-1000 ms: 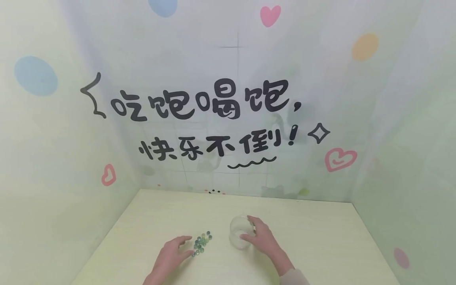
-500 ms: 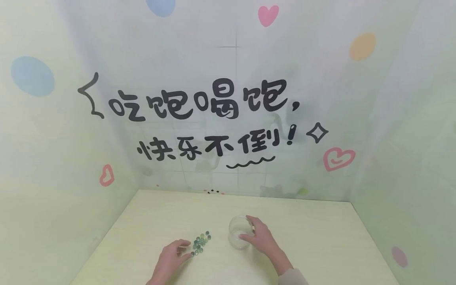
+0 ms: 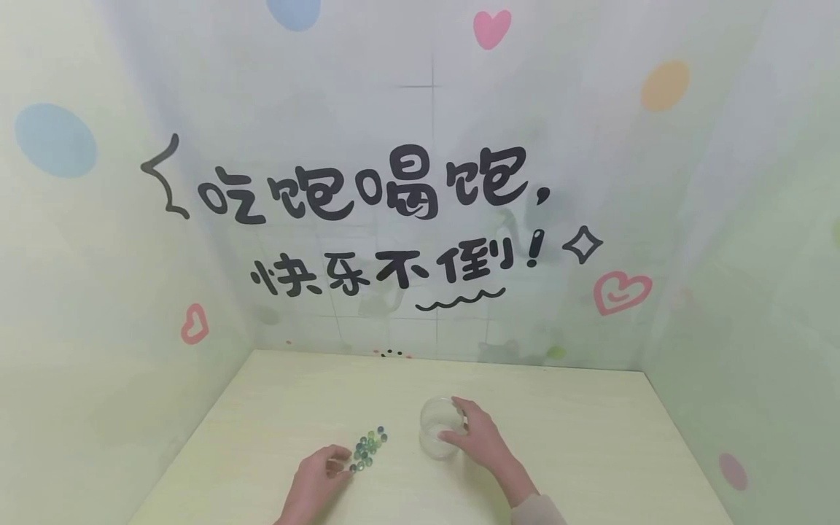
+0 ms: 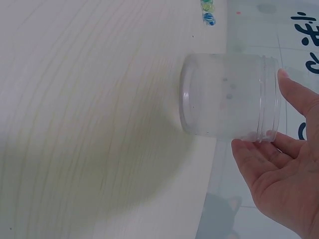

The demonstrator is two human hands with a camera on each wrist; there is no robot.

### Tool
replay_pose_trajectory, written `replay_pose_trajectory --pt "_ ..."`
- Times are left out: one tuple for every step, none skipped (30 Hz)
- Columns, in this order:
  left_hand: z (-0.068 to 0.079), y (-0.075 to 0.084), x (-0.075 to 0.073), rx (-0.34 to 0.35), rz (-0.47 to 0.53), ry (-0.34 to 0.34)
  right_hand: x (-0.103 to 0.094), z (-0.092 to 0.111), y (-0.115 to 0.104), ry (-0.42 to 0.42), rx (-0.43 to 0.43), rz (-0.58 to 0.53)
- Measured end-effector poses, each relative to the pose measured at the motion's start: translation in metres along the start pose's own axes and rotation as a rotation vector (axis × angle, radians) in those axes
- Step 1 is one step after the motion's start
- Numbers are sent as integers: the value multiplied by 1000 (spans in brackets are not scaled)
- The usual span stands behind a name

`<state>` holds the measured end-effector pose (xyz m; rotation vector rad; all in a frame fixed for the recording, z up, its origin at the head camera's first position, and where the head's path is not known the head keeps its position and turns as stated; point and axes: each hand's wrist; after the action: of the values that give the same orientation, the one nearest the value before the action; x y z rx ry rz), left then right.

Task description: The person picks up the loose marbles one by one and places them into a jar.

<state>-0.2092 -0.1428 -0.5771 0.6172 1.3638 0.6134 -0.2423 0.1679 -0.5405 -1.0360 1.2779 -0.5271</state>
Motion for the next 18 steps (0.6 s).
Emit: replay_pose_trajectory --pt "0 0 0 0 3 -1 0 0 0 0 -1 -1" --pt "0 0 1 1 6 -3 0 0 0 -1 -2 -1" --pt "-1 1 1 1 7 -4 0 0 1 0 -4 -2" --pt "-1 1 1 -2 9 -5 0 0 1 -1 -4 0" --pt "-1 1 2 -6 9 -6 0 0 1 -1 -5 0" --pt "-1 1 2 -12 8 -8 0 0 1 -2 -5 1" --pt "-2 2 2 -16 7 -8 0 0 1 -3 -5 2" --pt "-2 2 3 -19 3 -9 0 0 1 -4 -3 2" --pt "-2 1 3 -24 0 -9 0 0 1 -4 -2 0" --pt "-2 1 3 -28 -3 -9 0 0 1 -5 0 0" --pt "-2 1 4 -34 -6 -8 -1 0 0 -6 1 -1" --pt "-2 1 4 -35 -10 -7 -1 0 0 -8 3 -2" --pt "-2 1 5 -36 -14 -7 -1 0 0 -8 4 -2" --pt "-2 1 5 -36 -22 -7 -1 0 0 -10 5 -4" --pt "-2 1 5 -37 -31 -8 -1 0 0 -11 5 -4" --pt "-2 1 5 -36 -42 -10 -1 0 0 -12 5 -3" --pt "-1 1 6 -35 -55 -11 -1 0 0 -12 6 -2" --pt "-1 0 6 -31 -69 -11 -1 0 0 -11 7 -3"
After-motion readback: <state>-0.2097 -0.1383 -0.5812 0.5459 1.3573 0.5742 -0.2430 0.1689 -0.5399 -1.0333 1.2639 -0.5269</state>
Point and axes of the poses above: each hand's wrist, its own z-axis away from the middle knuckle, its own x-axis out of the palm, y = z × x, and after that the axes turned 8 degrees about -y, right-handed
